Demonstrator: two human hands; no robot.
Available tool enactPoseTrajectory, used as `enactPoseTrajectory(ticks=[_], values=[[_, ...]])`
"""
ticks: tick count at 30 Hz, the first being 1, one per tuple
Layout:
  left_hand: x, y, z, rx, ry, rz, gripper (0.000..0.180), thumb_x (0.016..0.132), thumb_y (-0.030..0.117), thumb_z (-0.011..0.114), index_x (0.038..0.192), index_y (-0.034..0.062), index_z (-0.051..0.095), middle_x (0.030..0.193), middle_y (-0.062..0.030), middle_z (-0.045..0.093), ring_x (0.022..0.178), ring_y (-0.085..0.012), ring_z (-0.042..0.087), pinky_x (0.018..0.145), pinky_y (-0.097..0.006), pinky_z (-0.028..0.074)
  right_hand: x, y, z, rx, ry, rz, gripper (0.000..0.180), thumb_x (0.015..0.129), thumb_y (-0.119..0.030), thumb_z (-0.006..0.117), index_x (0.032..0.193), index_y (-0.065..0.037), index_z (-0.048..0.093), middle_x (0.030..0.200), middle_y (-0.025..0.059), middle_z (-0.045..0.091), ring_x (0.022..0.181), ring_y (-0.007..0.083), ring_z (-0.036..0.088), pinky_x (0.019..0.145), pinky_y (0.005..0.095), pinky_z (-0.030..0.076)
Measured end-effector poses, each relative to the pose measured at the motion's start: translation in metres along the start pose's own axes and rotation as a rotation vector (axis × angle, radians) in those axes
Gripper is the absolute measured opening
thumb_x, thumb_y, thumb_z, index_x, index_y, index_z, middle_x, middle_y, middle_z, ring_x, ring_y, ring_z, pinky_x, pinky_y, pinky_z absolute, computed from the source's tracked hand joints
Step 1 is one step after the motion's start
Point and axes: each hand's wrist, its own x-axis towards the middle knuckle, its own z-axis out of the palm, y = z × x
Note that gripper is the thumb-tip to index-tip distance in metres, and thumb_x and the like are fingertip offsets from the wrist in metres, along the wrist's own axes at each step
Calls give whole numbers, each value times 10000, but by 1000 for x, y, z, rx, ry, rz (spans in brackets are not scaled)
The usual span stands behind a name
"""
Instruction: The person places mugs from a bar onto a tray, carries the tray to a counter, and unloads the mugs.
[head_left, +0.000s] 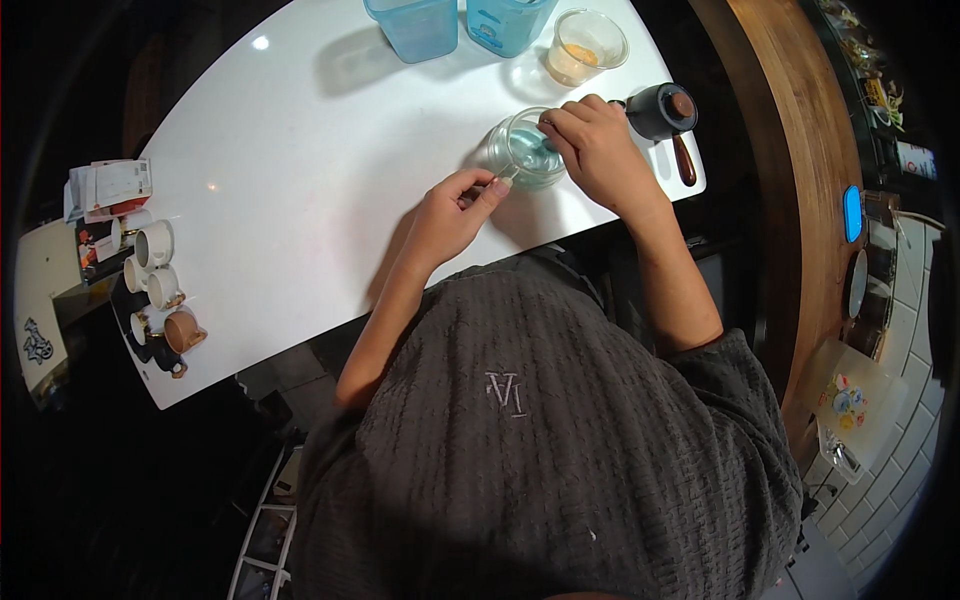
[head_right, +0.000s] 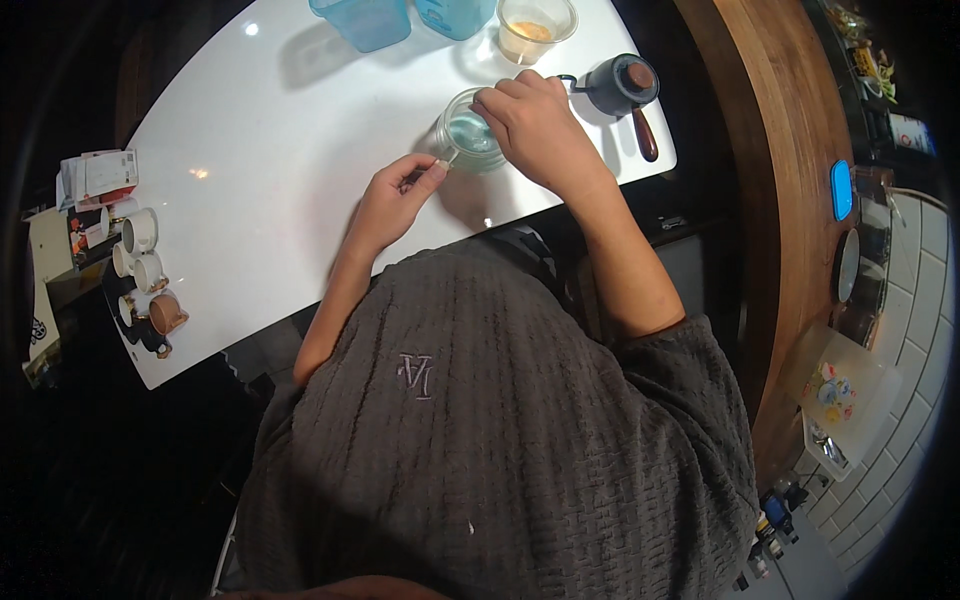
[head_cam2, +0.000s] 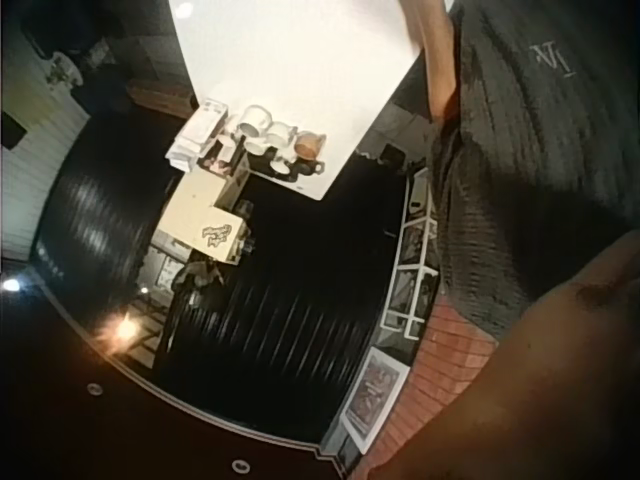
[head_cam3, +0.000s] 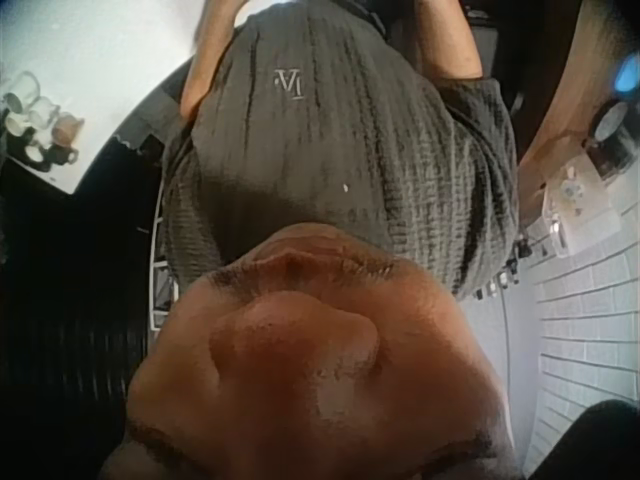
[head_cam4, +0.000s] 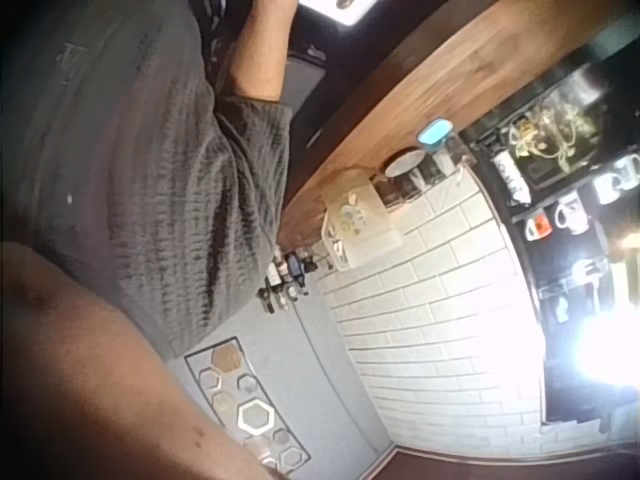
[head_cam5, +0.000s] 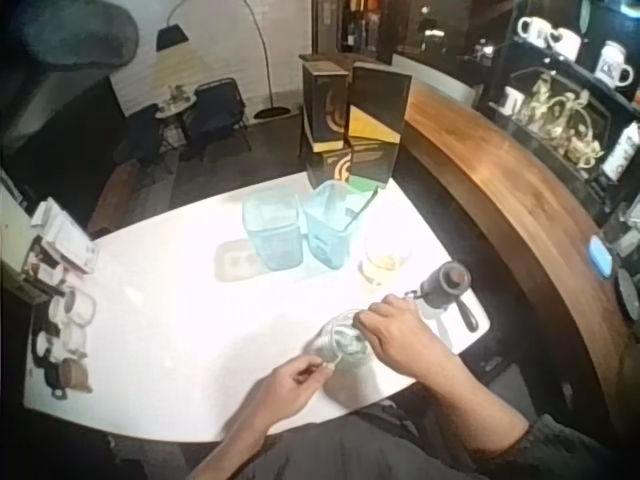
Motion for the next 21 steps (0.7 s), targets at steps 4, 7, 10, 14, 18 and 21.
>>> enactPoseTrajectory(ticks=[4, 7, 10, 14, 18, 21], values=[[2, -5, 3, -10, 57, 44, 320, 909, 319, 664, 1008, 15, 661, 769, -3, 616, 668, -56, 509, 626, -214, 437, 0, -2, 4, 52, 64, -59, 127, 886, -178, 588, 937, -79, 649, 828, 40, 630, 840, 260, 551, 776, 391, 391], [2, -7, 2, -12, 57, 50, 308, 916, 306, 656, 1008, 13, 660, 762, -3, 615, 667, -58, 510, 626, -218, 437, -3, -3, 4, 177, -34, -31, 129, 885, -181, 586, 950, -89, 649, 826, 36, 618, 861, 253, 552, 785, 390, 394], [1, -3, 1, -14, 28, 31, 285, 943, 286, 618, 1028, 17, 657, 799, 8, 618, 720, -57, 513, 668, -215, 426, -4, -2, -2, 115, -81, -34, 130, 887, -181, 584, 957, -93, 648, 849, 38, 621, 857, 255, 550, 796, 390, 394], [1, 0, 0, 4, -4, -3, 268, 968, 269, 581, 1045, 23, 654, 844, 20, 621, 778, -54, 516, 714, -208, 414, -1, -2, -6, -26, -70, 28, 139, 887, -181, 582, 969, -91, 649, 894, 36, 636, 859, 250, 549, 799, 388, 393], [1, -3, 2, -10, 12, 26, 261, 966, 265, 585, 1042, 25, 655, 846, 20, 623, 780, -55, 521, 716, -209, 417, -2, 0, -2, 61, 4, -33, 148, 886, -176, 581, 986, -95, 653, 886, 35, 631, 863, 241, 551, 794, 385, 394], [0, 0, 1, 13, 18, -11, 257, 964, 262, 590, 1046, 27, 654, 848, 17, 624, 786, -55, 527, 721, -210, 422, -1, -6, -6, 67, 6, -32, 138, 887, -169, 578, 976, -93, 652, 896, 33, 632, 866, 238, 551, 791, 380, 395]])
